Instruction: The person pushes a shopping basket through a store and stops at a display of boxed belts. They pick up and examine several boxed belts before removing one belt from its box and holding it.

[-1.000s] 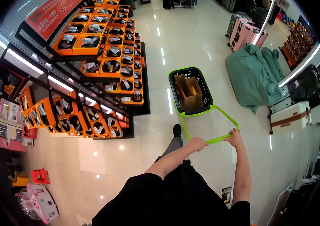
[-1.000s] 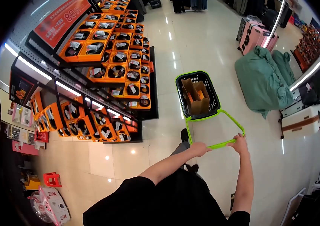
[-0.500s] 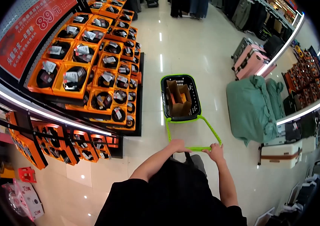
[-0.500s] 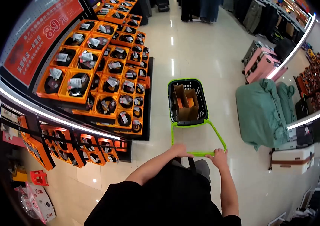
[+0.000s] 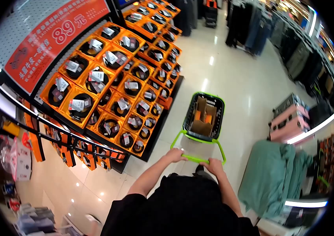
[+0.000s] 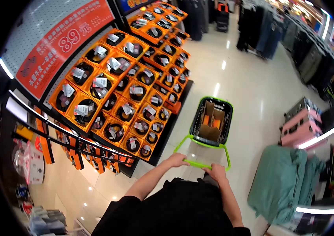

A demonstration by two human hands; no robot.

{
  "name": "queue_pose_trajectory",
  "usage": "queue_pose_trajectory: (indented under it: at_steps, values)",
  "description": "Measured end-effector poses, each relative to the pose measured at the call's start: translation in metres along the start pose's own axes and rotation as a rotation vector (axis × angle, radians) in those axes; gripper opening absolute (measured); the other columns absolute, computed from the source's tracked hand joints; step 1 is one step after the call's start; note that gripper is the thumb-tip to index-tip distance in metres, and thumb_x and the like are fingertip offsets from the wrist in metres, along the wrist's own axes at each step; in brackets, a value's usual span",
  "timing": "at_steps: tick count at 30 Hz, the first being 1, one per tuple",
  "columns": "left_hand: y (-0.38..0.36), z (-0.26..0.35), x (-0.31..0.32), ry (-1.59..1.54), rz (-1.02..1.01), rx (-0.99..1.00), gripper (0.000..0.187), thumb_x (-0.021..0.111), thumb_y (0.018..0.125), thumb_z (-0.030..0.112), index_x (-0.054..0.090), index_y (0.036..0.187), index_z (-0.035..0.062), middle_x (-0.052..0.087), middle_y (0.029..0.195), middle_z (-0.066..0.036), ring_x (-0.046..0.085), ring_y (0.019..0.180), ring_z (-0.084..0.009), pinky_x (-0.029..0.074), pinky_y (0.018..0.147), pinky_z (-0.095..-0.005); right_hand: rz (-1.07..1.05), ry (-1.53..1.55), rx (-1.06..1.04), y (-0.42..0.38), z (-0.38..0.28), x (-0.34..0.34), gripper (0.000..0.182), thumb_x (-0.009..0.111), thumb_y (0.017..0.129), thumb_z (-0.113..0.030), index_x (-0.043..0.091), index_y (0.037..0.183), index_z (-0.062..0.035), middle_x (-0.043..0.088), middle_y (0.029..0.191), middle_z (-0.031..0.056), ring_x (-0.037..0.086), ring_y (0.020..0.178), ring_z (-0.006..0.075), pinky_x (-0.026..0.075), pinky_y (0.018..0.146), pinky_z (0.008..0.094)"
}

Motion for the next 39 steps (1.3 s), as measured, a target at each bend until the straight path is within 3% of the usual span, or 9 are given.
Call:
queue_pose_trajectory:
  at_steps: [9,17,22,25,30,33,35,37,39]
  values:
    - [0.083,0.044,-0.080,0.073,0.303,-0.066,0.060,0.063,0.074,0.058,0.066,0.095,0.0024,0.062,0.101,-0.018,0.054,0.104,-0.0331,0.040,0.092,-0.0420,-0.133,0.094,-0.025,0.106,0.061,-0.058,0.061,0.066,0.072,-0.059,0.063,0.073,0.0018,0.062,0.074,0.0250,0.061,0.073,0.0412,0.048,0.067,0.0485]
    - [0.164,0.006,-0.142,0.096,0.517,-0.131,0.060,0.062,0.077,0.055,0.063,0.106,0.0030,0.049,0.123,-0.020,0.038,0.125,-0.0357,0.033,0.101,-0.0440,-0.186,0.138,0.026,0.219,0.070,-0.081,0.055,0.069,0.072,-0.053,0.063,0.075,0.0021,0.062,0.074,0.0240,0.061,0.074,0.0397,0.047,0.068,0.0459]
    - [0.228,-0.004,-0.161,0.062,0.276,-0.080,0.059,0.059,0.081,0.054,0.060,0.111,0.0025,0.039,0.133,-0.024,0.018,0.136,-0.0405,0.020,0.105,-0.0608,-0.313,0.092,0.117,0.272,0.094,-0.073,0.059,0.069,0.069,-0.057,0.065,0.075,0.0018,0.063,0.074,0.0231,0.062,0.073,0.0388,0.048,0.068,0.0452]
    - [0.257,-0.013,-0.185,0.124,0.363,-0.013,0.060,0.062,0.077,0.054,0.062,0.109,0.0032,0.042,0.131,-0.024,0.021,0.134,-0.0413,0.019,0.103,-0.0663,-0.336,0.070,0.148,0.322,0.099,-0.070,0.062,0.070,0.067,-0.059,0.065,0.075,0.0020,0.063,0.072,0.0224,0.062,0.071,0.0386,0.048,0.067,0.0442]
    - [0.266,-0.056,-0.233,-0.151,0.589,-0.010,0.047,0.060,0.084,0.034,0.054,0.117,0.0015,0.042,0.128,-0.024,0.030,0.129,-0.0414,0.036,0.102,-0.0439,-0.328,0.092,0.132,0.385,0.095,-0.080,0.057,0.071,0.069,-0.055,0.065,0.076,0.0020,0.063,0.069,0.0205,0.062,0.066,0.0350,0.047,0.063,0.0435]
    - [0.266,-0.103,-0.249,-0.237,0.632,-0.144,0.045,0.058,0.084,0.032,0.052,0.118,0.0019,0.042,0.127,-0.025,0.037,0.124,-0.0406,0.040,0.097,-0.0451,-0.478,0.167,0.199,0.423,0.107,-0.076,0.051,0.073,0.071,-0.049,0.066,0.076,0.0019,0.064,0.066,0.0140,0.062,0.060,0.0264,0.047,0.061,0.0395]
    - [0.248,-0.149,-0.240,-0.414,0.499,-0.391,0.048,0.057,0.084,0.032,0.051,0.122,0.0031,0.046,0.126,-0.024,0.047,0.116,-0.0388,0.041,0.096,-0.0447,-0.594,0.186,0.252,0.442,0.118,-0.074,0.047,0.074,0.072,-0.045,0.067,0.077,0.0017,0.064,0.066,0.0101,0.061,0.058,0.0212,0.047,0.060,0.0368]
    - [0.238,-0.200,-0.199,-0.521,0.358,-0.602,0.047,0.053,0.086,0.035,0.052,0.121,0.0044,0.050,0.124,-0.022,0.044,0.120,-0.0364,0.039,0.099,-0.0424,-0.682,0.149,0.289,0.466,0.123,-0.084,0.043,0.074,0.074,-0.041,0.067,0.079,0.0015,0.064,0.066,0.0068,0.061,0.059,0.0166,0.048,0.062,0.0340]
    - [0.211,-0.225,-0.173,-0.595,0.310,-0.689,0.046,0.052,0.085,0.037,0.055,0.116,0.0028,0.053,0.122,-0.023,0.050,0.115,-0.0374,0.042,0.095,-0.0432,-0.792,0.153,0.270,0.493,0.135,-0.085,0.041,0.074,0.074,-0.038,0.067,0.082,0.0013,0.066,0.068,0.0073,0.062,0.061,0.0173,0.048,0.065,0.0336]
Point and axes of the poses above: each hand's wrist, its own y-axis towards the middle knuckle, its own x-axis out of the palm, z = x × y, the point moved 8 cm from there along y, towards the middle knuckle
